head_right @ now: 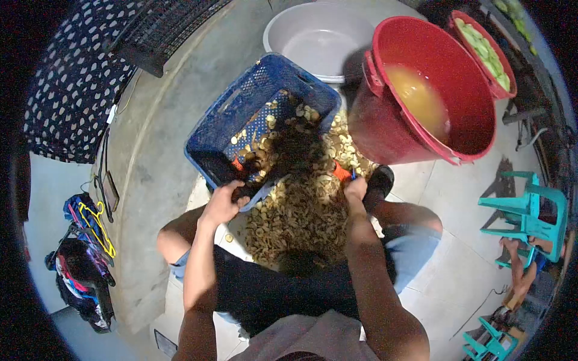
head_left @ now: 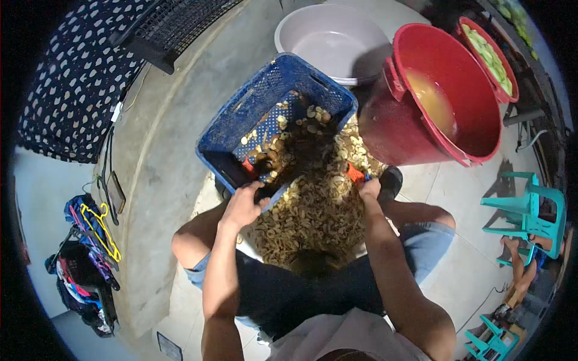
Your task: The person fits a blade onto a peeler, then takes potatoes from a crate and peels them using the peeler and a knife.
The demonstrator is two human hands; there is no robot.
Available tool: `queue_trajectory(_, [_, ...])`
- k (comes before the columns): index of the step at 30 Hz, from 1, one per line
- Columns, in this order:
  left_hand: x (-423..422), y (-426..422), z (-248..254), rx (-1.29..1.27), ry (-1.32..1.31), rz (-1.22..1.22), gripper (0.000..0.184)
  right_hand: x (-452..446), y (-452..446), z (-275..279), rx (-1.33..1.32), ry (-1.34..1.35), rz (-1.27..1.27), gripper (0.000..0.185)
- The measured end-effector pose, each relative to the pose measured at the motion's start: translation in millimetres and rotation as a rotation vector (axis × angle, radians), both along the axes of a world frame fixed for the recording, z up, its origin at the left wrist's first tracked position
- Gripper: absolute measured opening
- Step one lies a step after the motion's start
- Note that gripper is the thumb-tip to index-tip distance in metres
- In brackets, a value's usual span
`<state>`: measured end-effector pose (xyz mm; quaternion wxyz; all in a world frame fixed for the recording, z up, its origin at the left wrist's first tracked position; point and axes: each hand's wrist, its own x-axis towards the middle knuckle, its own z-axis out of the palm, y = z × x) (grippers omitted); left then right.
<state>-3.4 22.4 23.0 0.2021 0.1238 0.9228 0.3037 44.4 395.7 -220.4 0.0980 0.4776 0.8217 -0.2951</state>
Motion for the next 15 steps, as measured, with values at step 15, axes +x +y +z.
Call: queue_trajectory(15, [37.8, 69.5, -28.8, 0.250, 0.429, -0.079, 0.066, -19.7, -108.9, 300.2, -0.642, 0.325, 0.694, 0.021])
